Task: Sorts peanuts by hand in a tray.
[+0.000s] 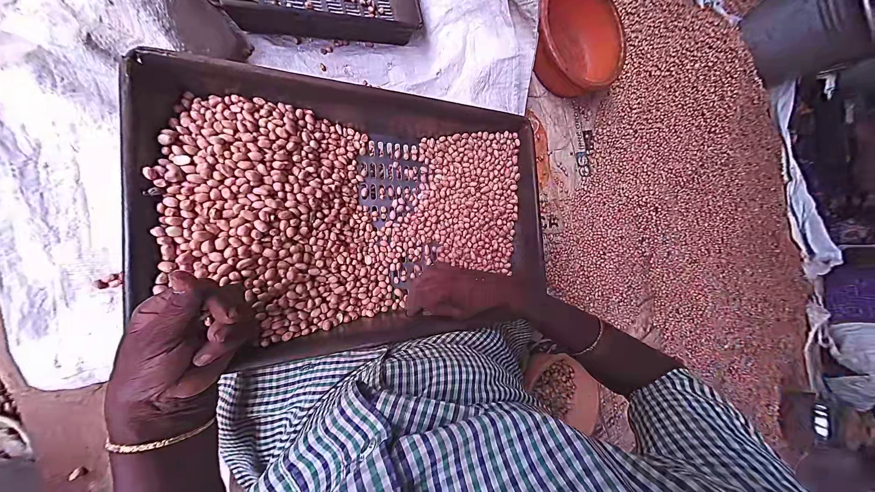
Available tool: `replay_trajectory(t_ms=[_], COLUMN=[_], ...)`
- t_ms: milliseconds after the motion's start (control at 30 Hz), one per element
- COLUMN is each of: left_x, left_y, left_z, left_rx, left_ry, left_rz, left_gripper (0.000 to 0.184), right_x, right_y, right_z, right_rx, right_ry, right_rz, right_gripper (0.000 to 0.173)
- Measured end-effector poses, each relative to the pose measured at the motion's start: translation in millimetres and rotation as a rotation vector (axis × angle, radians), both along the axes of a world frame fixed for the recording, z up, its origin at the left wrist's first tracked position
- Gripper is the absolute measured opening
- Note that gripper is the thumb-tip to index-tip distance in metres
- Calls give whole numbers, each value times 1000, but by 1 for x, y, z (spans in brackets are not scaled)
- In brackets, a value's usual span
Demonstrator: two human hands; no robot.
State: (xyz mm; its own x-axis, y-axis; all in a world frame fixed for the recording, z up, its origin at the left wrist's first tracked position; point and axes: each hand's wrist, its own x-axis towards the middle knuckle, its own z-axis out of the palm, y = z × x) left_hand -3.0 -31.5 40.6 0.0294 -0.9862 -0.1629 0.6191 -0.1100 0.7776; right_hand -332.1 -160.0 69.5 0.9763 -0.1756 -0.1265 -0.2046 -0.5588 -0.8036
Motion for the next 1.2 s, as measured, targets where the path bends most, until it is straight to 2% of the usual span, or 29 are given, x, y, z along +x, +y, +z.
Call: replay_trajectory(t_ms=[67,167,200,267,333,400,500,567,633,733,833,867,933,1000,1067,1100,1133,1200], left_x=[3,7,8,7,4,3,1,-1,-2,0,-1,-1,-2,-3,-5,-6,-7,-8], left_y=[2,2,2,2,2,1,1,0,1,-2,-8,-8,-6,-3,-4,-4,-4,-4], left_z=[-5,-13,-14,-15,-12,-8,-5,-2,0,3,3,3,6,10,12,13,15,16], left_rx=[-15,-62,-78,-83,-72,-53,-56,-56,-34,50,136,152,183,165,146,128,114,79], left_ry=[1,37,50,50,24,35,22,45,90,68,-8,-6,21,56,79,80,77,113], left_rz=[-15,-58,-65,-49,-38,-20,-15,-19,-17,-132,-256,-244,-152,-92,-46,-26,-5,36], left_gripper=[40,40,40,40,41,42,42,43,47,55,58,56,48,46,47,48,49,52], right_x=[-12,-44,-56,-63,-54,-49,-45,-44,-32,40,113,115,87,49,15,7,0,-13], right_y=[10,-12,-23,-42,-59,-69,-82,-79,-62,-7,22,18,-12,-51,-72,-80,-89,-107], right_z=[5,38,46,52,36,17,-6,-4,14,46,35,32,38,33,19,7,-4,-17], right_rx=[106,46,-25,-272,-466,-565,-571,-513,-376,-182,-163,-167,-83,224,529,568,511,287], right_ry=[132,386,357,162,17,43,82,-61,-344,-564,-542,-540,-506,-457,-330,-292,-297,-427], right_rz=[-35,-75,-154,-438,-710,-773,-837,-975,-1071,-927,-589,-602,-835,-1148,-1269,-1332,-1382,-1393], right_gripper=[25,18,14,11,17,19,18,15,13,11,22,19,17,21,26,26,22,22])
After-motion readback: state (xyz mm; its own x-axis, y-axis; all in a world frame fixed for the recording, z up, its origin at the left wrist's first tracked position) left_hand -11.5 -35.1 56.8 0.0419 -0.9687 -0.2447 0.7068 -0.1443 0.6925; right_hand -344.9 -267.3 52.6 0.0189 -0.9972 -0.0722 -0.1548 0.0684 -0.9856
